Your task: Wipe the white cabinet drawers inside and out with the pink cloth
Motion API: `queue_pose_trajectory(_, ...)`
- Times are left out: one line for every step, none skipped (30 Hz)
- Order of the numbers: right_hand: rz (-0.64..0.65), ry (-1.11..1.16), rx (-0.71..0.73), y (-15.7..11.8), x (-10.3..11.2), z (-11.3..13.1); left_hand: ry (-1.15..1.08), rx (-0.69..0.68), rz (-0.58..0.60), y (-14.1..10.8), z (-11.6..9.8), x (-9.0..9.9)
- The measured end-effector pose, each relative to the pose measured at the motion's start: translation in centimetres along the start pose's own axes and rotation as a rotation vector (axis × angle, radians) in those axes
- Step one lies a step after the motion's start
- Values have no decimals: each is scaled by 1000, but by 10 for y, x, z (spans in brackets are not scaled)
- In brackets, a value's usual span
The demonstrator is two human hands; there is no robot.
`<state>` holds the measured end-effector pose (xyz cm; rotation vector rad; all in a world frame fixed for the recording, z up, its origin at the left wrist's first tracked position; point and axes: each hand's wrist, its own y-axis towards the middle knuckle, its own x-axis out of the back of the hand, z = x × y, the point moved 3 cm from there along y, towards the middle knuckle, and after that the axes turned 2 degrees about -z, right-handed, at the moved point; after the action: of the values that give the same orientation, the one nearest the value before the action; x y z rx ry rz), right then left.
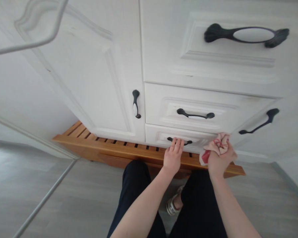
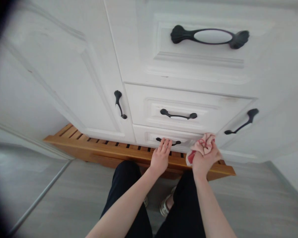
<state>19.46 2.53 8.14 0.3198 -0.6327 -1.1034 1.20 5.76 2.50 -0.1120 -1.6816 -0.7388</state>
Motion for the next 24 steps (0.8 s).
queue_pose_trajectory(27, -18, 20, -4, -12, 5, -13, -3, -5, 2, 1, 1)
queue_pose_trajectory(48, -38, 42, -10, -23, 12, -33, -7, -13, 2, 3, 1)
queue_pose_trajectory(62, -58, 67, -17, -33, 20, -60, -9, -23, 1, 5, 1)
queue_pose_trajectory(87, -74, 97, -26, -42, 28, -92, -8, -35, -3, 8, 1)
queue_pose_trajectory(112, -85, 128, -35, -50, 36, -127, 3, -46, -11, 12, 0)
queue_pose_trajectory(135, -94, 161, -45, -56, 42, -162, 26, -52, -22, 15, -3)
queue_pose_trajectory(157, -102, 200, -55, -61, 49, -194, 69, -48, -37, 18, -7)
queue_pose_trajectory(182, -110, 255, -65, -66, 56, -227, 133, -24, -56, 20, -14)
queue_pose_trajectory(216, -118, 329, -74, -72, 64, -269, 198, 27, -77, 20, -22)
queue_pose_trajectory(264, -128, 413, -83, -78, 73, -325, 269, 106, -99, 18, -31)
queue_pose_trajectory(321, -143, 497, -92, -86, 84, -382, 347, 199, -122, 15, -41)
queue_pose_trajectory(377, -165, 570, -101, -96, 95, -442, 419, 317, -144, 11, -52)
queue_pose_trajectory(423, -192, 627, -109, -105, 107, -506, 475, 466, -164, 6, -62)
queue_pose_trajectory(447, -218, 668, -116, -115, 119, -570, 504, 640, -182, 1, -71)
queue_pose_trajectory(455, -240, 700, -123, -125, 130, -615, 497, 752, -195, -4, -77)
queue_pose_trajectory(452, -253, 728, -130, -134, 140, -662, 477, 849, -204, -8, -82)
queue_pose_trajectory(449, -258, 755, -136, -142, 148, -702, 450, 914, -209, -9, -86)
queue_pose_trajectory(449, -258, 779, -141, -148, 154, -734, 426, 952, -211, -9, -89)
queue_pose_trajectory(452, -257, 794, -146, -153, 156, -760, 416, 979, -212, -8, -92)
queue_pose_trajectory(459, -260, 800, -150, -157, 155, -776, 422, 996, -210, -5, -95)
queue_pose_trajectory(477, -267, 805, -155, -160, 151, -785, 443, 1007, -209, -2, -97)
queue_pose_trajectory(514, -278, 811, -159, -162, 145, -790, 474, 1013, -207, 1, -99)
queue_pose_trajectory(573, -294, 820, -165, -163, 137, -793, 508, 1018, -206, 3, -102)
queue_pose_trajectory(651, -316, 825, -171, -165, 127, -798, 540, 1018, -205, 5, -105)
